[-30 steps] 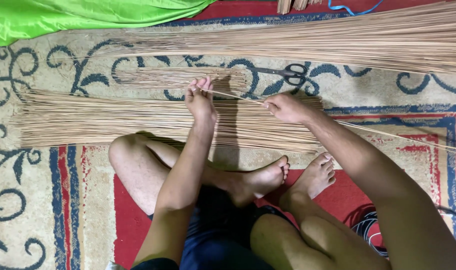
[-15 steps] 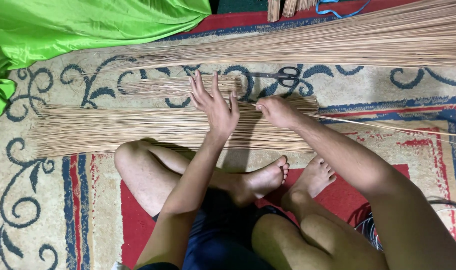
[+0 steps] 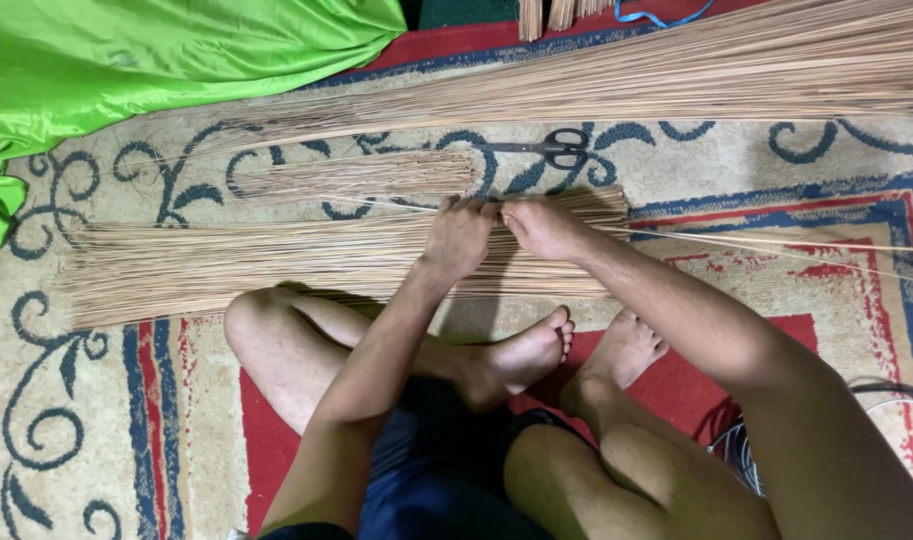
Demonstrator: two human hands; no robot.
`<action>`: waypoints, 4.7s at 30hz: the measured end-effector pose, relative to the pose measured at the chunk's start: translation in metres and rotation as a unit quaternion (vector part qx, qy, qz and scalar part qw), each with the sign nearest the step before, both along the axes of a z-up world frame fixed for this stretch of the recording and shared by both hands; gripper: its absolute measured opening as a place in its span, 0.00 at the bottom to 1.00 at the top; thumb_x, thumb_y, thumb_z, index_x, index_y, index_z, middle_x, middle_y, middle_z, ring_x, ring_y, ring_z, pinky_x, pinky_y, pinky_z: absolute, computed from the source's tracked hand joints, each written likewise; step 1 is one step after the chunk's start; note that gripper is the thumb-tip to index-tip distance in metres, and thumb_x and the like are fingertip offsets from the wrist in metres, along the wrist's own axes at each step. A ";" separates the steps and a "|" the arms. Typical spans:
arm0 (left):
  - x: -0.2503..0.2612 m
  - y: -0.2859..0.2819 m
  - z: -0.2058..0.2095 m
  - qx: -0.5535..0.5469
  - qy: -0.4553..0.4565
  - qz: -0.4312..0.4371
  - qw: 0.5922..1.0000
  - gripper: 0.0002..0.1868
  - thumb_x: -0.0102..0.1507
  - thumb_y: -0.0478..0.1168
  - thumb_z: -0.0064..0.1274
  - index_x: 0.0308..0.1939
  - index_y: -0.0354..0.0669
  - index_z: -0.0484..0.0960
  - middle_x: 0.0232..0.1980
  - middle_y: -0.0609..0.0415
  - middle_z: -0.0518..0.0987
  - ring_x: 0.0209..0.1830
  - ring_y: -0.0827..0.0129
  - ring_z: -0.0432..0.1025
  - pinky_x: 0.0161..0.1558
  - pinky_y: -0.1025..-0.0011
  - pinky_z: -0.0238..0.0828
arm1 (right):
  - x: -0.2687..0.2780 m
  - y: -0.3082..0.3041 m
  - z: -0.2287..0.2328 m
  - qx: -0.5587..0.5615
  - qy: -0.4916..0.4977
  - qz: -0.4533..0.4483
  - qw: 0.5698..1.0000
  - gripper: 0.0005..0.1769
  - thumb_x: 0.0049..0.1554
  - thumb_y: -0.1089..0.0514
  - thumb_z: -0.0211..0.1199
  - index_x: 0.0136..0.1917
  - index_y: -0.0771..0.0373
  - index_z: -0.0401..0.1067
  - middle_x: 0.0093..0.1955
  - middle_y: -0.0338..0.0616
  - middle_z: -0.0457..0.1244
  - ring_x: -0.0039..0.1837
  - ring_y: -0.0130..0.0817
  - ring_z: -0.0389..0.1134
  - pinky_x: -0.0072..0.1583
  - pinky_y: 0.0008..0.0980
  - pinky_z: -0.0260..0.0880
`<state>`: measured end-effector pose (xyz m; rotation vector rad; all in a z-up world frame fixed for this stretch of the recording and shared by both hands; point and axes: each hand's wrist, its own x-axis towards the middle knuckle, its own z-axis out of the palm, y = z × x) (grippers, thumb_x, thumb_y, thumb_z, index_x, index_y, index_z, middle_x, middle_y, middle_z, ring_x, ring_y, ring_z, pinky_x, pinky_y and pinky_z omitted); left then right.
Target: Trimming bundles of thin wooden sticks to a uniform length using scissors
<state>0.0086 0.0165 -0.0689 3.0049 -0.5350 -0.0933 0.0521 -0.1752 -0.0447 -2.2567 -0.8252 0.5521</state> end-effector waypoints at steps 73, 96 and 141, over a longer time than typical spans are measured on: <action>-0.022 -0.005 0.015 -0.064 -0.015 -0.016 0.998 0.10 0.62 0.36 0.55 0.45 0.56 0.82 0.46 0.58 0.84 0.41 0.60 0.83 0.46 0.58 0.80 | 0.003 -0.104 0.005 -0.012 -0.047 -0.018 0.999 0.07 0.61 0.62 0.56 0.46 0.64 0.75 0.41 0.60 0.65 0.51 0.65 0.69 0.53 0.55 0.69; -0.003 -0.031 -0.055 -0.081 -0.130 -0.041 0.987 0.10 0.58 0.40 0.61 0.41 0.64 0.88 0.43 0.58 0.71 0.47 0.60 0.73 0.45 0.64 0.73 | 0.000 -0.184 -0.081 -0.021 -0.131 -0.181 0.975 0.07 0.53 0.66 0.70 0.46 0.59 0.81 0.40 0.52 0.70 0.47 0.52 0.73 0.48 0.44 0.73; -0.015 -0.014 -0.037 -0.037 0.140 0.013 0.989 0.36 0.75 0.62 0.22 0.82 0.49 0.48 0.84 0.53 0.51 0.83 0.55 0.44 0.79 0.46 0.31 | -0.043 -0.111 -0.016 0.115 0.279 -0.623 0.721 0.60 0.62 0.15 0.32 0.85 0.60 0.25 0.85 0.70 0.25 0.81 0.82 0.31 0.78 0.71 0.31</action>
